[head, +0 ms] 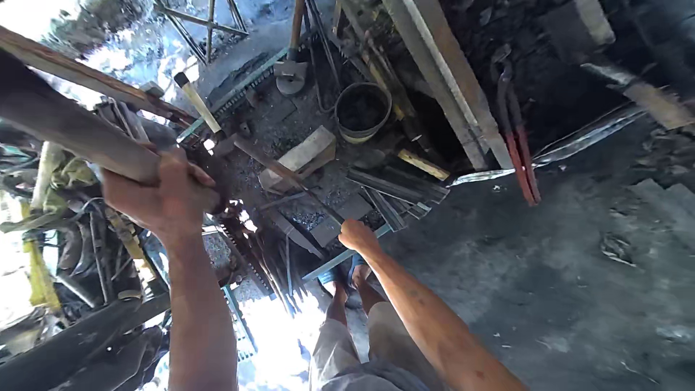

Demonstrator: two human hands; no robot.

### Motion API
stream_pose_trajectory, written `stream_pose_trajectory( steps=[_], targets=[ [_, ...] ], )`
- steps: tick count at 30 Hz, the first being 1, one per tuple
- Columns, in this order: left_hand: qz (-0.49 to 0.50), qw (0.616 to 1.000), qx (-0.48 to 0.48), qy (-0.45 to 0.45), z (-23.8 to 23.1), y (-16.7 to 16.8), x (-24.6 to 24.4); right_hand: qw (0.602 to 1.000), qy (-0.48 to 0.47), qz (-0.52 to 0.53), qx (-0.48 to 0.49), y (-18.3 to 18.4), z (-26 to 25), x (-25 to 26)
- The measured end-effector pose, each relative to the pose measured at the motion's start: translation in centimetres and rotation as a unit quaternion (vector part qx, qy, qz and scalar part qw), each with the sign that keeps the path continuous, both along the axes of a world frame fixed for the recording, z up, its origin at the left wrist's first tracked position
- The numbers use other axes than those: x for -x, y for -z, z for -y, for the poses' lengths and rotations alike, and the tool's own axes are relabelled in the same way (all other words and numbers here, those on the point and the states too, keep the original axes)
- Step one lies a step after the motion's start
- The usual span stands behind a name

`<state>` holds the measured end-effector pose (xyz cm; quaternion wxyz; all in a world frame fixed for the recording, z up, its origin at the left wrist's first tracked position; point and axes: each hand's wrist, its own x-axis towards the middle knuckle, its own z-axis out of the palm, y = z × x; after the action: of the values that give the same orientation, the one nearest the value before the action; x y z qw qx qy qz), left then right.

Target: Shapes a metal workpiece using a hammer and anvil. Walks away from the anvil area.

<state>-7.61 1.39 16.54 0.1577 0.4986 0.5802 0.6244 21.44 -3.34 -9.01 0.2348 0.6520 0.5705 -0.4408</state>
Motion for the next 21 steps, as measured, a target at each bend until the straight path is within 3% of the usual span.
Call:
stream_pose_trajectory(
  steps=[2, 4, 5, 7, 9, 12, 16, 21],
  targets=[
    [-0.008, 0.997, -0.073, -0.013, -2.2, 0.3, -1.5, 1.0, -0.001, 0.002, 0.005, 0.5, 0.0, 0.0],
    [-0.074, 0.994, -0.003, -0.083, -1.6, 7.0, -3.0, 1.0, -0.002, 0.004, 0.009, 0.8, -0.2, 0.0],
    [-0.125, 0.978, 0.122, -0.117, 0.5, 12.2, -3.7, 1.0, -0.004, 0.004, 0.009, 0.9, -0.2, -0.1],
    [-0.177, 0.883, 0.428, -0.072, 4.7, 21.0, -4.0, 1.0, -0.007, 0.0, 0.011, 1.0, -0.4, -0.3],
    [-0.112, 0.806, 0.581, -0.007, 5.6, 23.9, -3.1, 1.0, -0.007, -0.001, 0.004, 1.1, 0.2, -1.1],
    [-0.019, 0.835, 0.55, -0.019, 6.2, 18.5, -1.7, 1.0, 0.001, 0.002, -0.009, 1.5, 2.1, -3.3],
    [-0.063, 0.893, 0.442, -0.045, 7.4, 9.2, -0.5, 1.0, 0.005, 0.006, -0.002, 1.6, 5.7, -6.3],
    [-0.065, 0.985, 0.157, -0.013, 4.7, -0.7, -0.3, 1.0, 0.01, 0.003, 0.02, 1.0, 8.9, -7.9]
  ],
)
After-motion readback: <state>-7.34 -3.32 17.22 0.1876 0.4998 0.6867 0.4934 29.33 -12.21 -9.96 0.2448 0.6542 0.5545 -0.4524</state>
